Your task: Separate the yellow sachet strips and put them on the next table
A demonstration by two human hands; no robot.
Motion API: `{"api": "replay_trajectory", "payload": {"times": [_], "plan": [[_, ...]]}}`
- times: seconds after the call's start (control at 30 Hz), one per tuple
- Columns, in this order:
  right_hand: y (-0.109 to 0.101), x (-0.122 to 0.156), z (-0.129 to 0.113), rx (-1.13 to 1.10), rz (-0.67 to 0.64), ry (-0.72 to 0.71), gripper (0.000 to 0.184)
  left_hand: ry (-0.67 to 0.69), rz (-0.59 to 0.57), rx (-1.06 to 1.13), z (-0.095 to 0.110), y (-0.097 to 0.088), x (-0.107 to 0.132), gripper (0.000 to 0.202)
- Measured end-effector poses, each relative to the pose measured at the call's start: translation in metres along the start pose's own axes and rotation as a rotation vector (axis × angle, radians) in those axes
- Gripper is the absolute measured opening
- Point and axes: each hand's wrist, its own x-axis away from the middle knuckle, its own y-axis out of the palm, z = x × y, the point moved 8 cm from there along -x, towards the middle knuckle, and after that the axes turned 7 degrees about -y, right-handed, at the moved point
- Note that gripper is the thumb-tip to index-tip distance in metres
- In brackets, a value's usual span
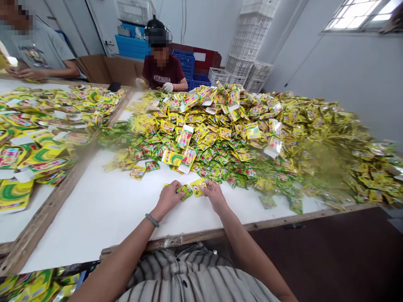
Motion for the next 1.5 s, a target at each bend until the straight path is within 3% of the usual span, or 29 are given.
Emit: {"api": "replay_trajectory", "payload": {"times": [0.13,0.23,0.37,0.5,0.6,0.67,0.83,0.93,1.0,1.13,1.2,1.27,1.33,1.4,1.5], "plan": [[0.023,0.005,-0.007,-0.117,-0.084,-0.013,0.031,-0.064,-0.203,0.676,-0.008,0.004,0.01,0.036],[0.039,0.006,-0.002,-0.124,-0.117,0.002,0.034,-0.095,-0.194,0.859,-0.007,0.001,0.02,0.041],[0.04,0.007,0.001,-0.029,-0.06,-0.046,0.035,-0.116,-0.178,0.932,-0.004,-0.001,0.027,0.039],[0.045,0.008,0.0,-0.064,-0.108,0.051,0.039,-0.065,-0.069,0.841,-0.001,-0.009,0.02,0.04],[0.051,0.004,-0.006,-0.097,-0.197,0.137,0.045,-0.025,-0.077,0.805,0.003,-0.011,0.014,0.039],[0.054,-0.007,-0.015,-0.094,-0.26,0.106,0.042,-0.021,-0.068,0.785,0.004,-0.015,0.01,0.038],[0.033,-0.058,-0.033,-0.067,-0.057,-0.031,0.042,-0.033,0.091,0.65,-0.003,-0.043,-0.012,0.034],[0.038,-0.083,-0.026,-0.101,-0.049,0.011,0.048,0.001,0.201,0.537,-0.004,-0.057,-0.03,0.027],[0.044,-0.091,-0.023,-0.062,-0.044,-0.003,0.046,0.007,0.213,0.504,-0.006,-0.059,-0.038,0.027],[0.042,-0.082,-0.037,0.337,-0.001,-0.191,0.023,0.006,0.195,0.537,-0.018,-0.064,-0.033,0.04],[0.048,-0.065,-0.051,0.641,-0.104,-0.334,0.013,0.027,0.276,0.473,-0.021,-0.082,-0.021,0.051],[0.062,-0.043,-0.059,0.896,-0.311,-0.461,0.016,0.147,0.354,0.267,-0.009,-0.101,-0.005,0.062],[0.077,-0.021,-0.06,1.044,-0.518,-0.55,0.022,0.353,0.307,0.0,0.016,-0.103,0.009,0.068],[0.085,-0.008,-0.06,1.088,-0.613,-0.584,0.024,0.493,0.156,-0.234,0.034,-0.087,0.019,0.063],[0.075,-0.008,-0.066,0.996,-0.462,-0.562,0.017,0.444,-0.002,-0.444,0.033,-0.059,0.024,0.051]]}}
